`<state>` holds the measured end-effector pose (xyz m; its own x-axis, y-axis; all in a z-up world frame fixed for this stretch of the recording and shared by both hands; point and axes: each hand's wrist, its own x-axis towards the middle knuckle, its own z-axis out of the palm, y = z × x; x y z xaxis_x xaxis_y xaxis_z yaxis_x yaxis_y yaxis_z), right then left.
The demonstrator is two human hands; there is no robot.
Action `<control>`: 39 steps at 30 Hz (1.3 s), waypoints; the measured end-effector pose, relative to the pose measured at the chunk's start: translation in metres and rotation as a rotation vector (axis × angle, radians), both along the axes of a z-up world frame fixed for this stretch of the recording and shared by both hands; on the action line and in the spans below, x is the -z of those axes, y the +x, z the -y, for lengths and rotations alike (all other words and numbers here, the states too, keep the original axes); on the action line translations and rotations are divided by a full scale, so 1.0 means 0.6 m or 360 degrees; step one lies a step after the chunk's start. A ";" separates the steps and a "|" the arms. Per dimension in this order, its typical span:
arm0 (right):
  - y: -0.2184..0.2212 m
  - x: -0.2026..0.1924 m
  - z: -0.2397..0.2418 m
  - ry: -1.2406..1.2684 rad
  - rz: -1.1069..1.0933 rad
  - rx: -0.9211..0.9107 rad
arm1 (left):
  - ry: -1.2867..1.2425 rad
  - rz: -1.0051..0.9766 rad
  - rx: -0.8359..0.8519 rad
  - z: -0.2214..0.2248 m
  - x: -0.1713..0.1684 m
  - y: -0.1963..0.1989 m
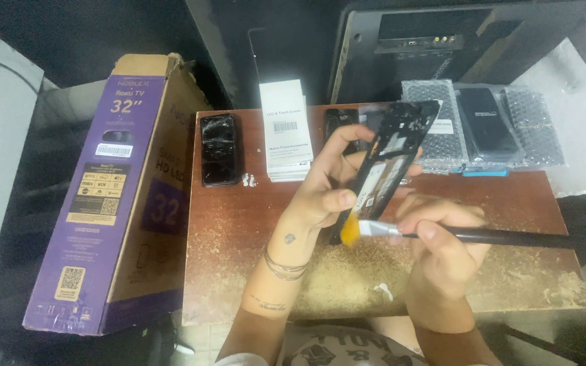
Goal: The person is using a soft-bristled brush to clean dust and debris from disassembled smartphone parts, including the screen and internal chassis.
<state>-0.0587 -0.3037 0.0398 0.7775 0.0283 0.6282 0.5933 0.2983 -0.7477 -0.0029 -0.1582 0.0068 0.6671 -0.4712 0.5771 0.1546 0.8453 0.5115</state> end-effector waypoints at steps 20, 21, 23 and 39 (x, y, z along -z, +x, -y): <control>-0.005 0.016 0.006 -0.0057 0.0009 0.0237 | -0.0012 0.0035 0.0018 0.003 -0.001 0.005; 0.001 0.014 0.000 -0.0055 0.0004 0.0235 | -0.0010 0.0029 0.0017 0.004 0.003 0.004; 0.012 0.010 -0.011 -0.0043 0.0294 0.0571 | 0.0107 -0.0016 -0.0098 0.004 0.011 0.003; -0.001 -0.011 -0.005 -0.0199 0.0337 0.0335 | -0.0039 0.0097 -0.0036 0.002 0.005 0.013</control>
